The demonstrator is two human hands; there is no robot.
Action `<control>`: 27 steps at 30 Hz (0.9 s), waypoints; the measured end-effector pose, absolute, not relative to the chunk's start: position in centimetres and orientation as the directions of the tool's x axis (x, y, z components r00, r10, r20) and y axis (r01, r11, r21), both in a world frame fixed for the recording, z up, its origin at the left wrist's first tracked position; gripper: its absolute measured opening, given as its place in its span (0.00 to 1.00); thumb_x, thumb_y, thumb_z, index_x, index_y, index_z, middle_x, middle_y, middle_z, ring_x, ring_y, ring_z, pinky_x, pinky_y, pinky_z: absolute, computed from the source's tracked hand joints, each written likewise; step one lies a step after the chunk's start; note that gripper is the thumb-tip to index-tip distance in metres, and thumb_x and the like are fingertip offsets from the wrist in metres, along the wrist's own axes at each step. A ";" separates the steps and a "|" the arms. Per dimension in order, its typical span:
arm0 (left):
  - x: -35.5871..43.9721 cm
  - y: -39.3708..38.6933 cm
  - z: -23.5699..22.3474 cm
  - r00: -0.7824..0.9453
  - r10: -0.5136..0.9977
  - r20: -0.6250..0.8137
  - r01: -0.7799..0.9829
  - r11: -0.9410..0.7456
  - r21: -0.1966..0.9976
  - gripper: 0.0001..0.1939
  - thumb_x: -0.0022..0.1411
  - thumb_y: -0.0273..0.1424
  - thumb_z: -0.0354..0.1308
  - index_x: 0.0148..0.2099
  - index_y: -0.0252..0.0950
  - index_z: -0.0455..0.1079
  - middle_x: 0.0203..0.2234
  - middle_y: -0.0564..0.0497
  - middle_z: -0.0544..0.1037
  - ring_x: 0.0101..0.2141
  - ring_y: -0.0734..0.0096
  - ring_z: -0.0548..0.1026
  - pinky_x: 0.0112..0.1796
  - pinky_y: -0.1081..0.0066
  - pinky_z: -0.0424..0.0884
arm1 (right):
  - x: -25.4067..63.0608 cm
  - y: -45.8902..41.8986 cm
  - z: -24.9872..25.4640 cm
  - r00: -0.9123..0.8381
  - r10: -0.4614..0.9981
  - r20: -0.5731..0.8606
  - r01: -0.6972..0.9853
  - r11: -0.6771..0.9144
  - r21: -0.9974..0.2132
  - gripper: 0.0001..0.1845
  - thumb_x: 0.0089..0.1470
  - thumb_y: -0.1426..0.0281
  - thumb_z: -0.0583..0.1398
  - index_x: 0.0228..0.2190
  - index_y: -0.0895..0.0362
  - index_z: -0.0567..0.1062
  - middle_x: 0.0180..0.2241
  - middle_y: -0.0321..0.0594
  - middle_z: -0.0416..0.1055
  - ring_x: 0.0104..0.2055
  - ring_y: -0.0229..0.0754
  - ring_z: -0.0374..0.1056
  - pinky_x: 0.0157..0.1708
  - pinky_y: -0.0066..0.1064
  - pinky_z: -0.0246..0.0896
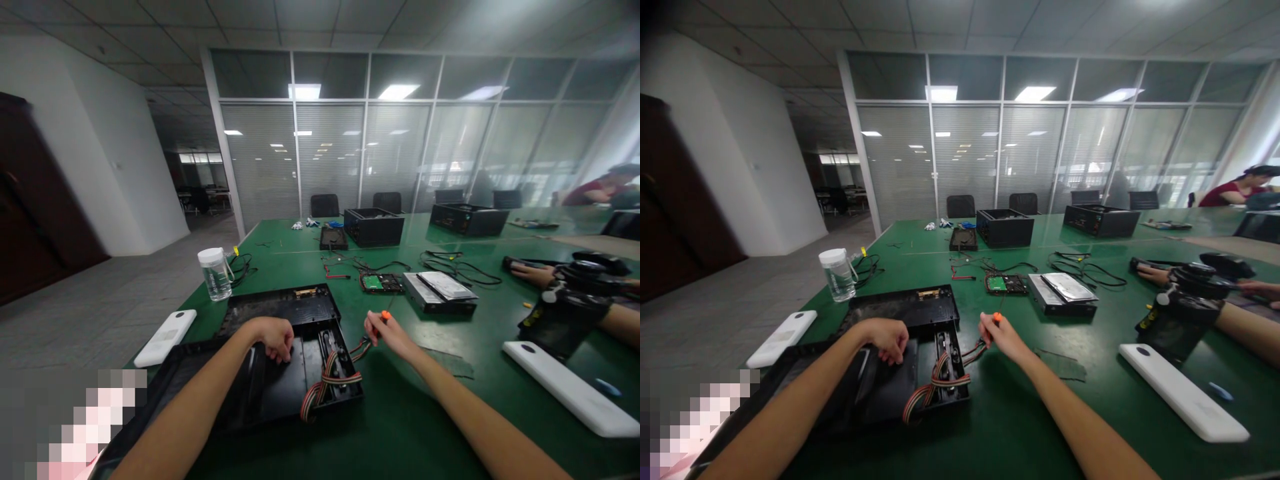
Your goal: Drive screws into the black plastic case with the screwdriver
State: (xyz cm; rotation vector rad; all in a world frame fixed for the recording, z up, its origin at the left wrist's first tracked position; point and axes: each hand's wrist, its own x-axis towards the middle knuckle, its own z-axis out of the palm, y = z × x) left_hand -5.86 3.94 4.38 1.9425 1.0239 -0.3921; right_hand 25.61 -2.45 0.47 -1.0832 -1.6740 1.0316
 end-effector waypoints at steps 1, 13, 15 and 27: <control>-6.0 4.0 4.3 0.594 0.533 -0.602 0.796 -0.284 0.534 0.14 0.39 0.38 0.66 0.22 0.33 0.68 0.15 0.53 0.72 0.15 0.76 0.66 0.17 0.77 0.60 | 25.6 -2.6 0.5 -0.283 0.933 0.220 0.291 0.303 -0.907 0.27 0.55 0.48 0.45 0.20 0.57 0.63 0.16 0.31 0.57 0.18 0.34 0.56 0.24 0.28 0.55; -7.8 5.0 7.1 0.526 0.848 0.074 0.726 -0.492 0.480 0.22 0.57 0.48 0.48 0.32 0.33 0.67 0.23 0.52 0.72 0.24 0.73 0.68 0.26 0.77 0.60 | 20.1 -14.2 5.2 -0.642 0.747 0.169 0.738 0.663 -0.125 0.14 0.52 0.65 0.55 0.40 0.55 0.71 0.35 0.42 0.71 0.32 0.42 0.67 0.30 0.31 0.56; -8.4 5.2 6.1 0.544 0.839 -0.021 0.783 -0.499 0.371 0.18 0.55 0.45 0.52 0.33 0.34 0.68 0.25 0.53 0.73 0.27 0.73 0.69 0.26 0.77 0.60 | 20.2 -16.3 3.5 -0.591 0.784 0.190 0.787 0.612 -0.076 0.15 0.51 0.69 0.55 0.42 0.55 0.68 0.37 0.41 0.70 0.32 0.43 0.68 0.29 0.32 0.57; -8.7 3.2 6.6 0.791 0.609 0.048 0.611 -0.791 -0.022 0.08 0.54 0.28 0.58 0.38 0.37 0.67 0.34 0.50 0.73 0.37 0.65 0.71 0.38 0.73 0.63 | 24.6 -19.8 -0.4 -0.433 0.865 0.253 0.867 0.476 -0.145 0.09 0.51 0.73 0.53 0.36 0.51 0.68 0.36 0.40 0.69 0.36 0.44 0.68 0.31 0.33 0.60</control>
